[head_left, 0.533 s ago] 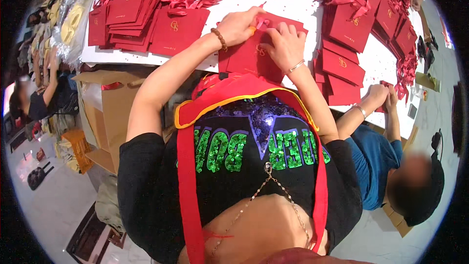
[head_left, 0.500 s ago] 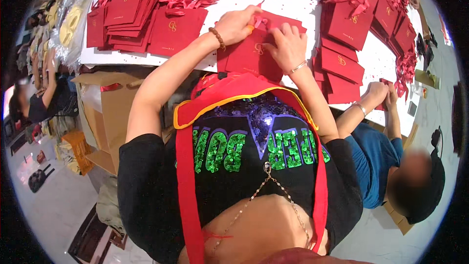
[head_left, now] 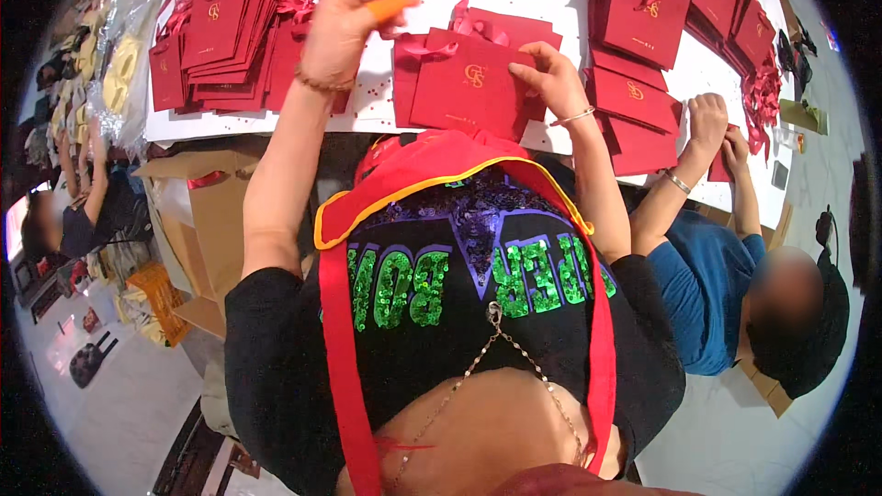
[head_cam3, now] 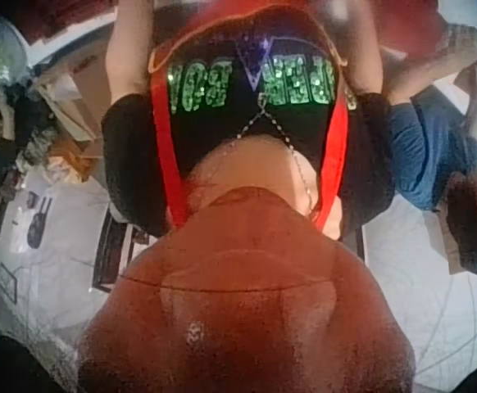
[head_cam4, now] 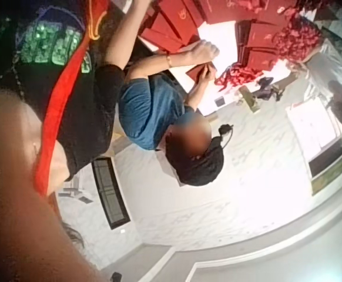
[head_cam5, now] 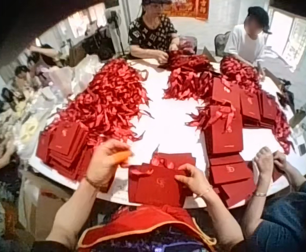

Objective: Tying red ribbons onto red gift bags at an assembly table.

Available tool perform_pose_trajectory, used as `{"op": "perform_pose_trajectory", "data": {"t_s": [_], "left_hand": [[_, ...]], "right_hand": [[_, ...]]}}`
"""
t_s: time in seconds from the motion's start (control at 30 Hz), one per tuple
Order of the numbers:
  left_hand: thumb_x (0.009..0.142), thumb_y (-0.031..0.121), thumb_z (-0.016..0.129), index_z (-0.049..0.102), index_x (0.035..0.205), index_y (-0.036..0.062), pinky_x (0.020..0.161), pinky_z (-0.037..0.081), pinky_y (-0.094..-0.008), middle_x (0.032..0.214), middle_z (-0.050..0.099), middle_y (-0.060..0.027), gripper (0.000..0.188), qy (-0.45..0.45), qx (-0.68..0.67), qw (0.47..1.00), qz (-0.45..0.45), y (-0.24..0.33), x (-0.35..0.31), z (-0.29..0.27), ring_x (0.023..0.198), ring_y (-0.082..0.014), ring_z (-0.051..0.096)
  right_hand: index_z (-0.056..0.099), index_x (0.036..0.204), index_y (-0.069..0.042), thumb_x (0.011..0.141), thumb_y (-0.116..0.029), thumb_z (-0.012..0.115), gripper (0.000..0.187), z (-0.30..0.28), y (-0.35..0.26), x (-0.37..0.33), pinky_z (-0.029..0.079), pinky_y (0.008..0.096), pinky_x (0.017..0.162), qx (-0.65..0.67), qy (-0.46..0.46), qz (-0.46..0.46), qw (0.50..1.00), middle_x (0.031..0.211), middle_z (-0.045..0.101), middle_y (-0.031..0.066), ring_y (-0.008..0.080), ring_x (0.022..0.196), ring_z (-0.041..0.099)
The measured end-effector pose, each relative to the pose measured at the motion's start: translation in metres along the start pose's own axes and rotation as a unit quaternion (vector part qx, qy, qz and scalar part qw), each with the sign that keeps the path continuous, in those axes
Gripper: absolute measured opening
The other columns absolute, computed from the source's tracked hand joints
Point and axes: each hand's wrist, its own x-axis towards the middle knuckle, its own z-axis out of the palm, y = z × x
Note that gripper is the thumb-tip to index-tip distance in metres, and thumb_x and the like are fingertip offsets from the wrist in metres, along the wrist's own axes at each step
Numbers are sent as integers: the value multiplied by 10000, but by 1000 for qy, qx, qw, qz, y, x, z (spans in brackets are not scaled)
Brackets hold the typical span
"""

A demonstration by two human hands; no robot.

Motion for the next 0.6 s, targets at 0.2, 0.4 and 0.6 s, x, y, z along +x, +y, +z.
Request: {"op": "perform_pose_trajectory", "data": {"t_s": [0.2,0.4,0.6], "left_hand": [[789,71,599,600,999,47,524,396,-169,820,625,-37,211,62,139,988,-36,14,-16,22,655,-43,524],[750,89,615,605,930,6,588,467,-252,758,642,-92,198,-20,235,967,-94,-81,-18,54,670,-119,596],[773,147,587,610,870,6,607,464,-320,741,626,-148,172,-14,389,921,-23,-86,-11,67,672,-225,612]], "right_hand": [[539,984,-42,788,-89,632,222,5,-7,10,432,196,501,61,-35,30,997,749,541,-30,55,677,522],[564,1005,-6,766,-117,651,278,16,-2,15,468,235,497,20,-3,-12,1000,716,560,27,88,613,525],[572,985,-8,756,-147,657,281,16,3,13,457,257,509,-13,14,-39,999,701,581,57,100,597,538]]}}
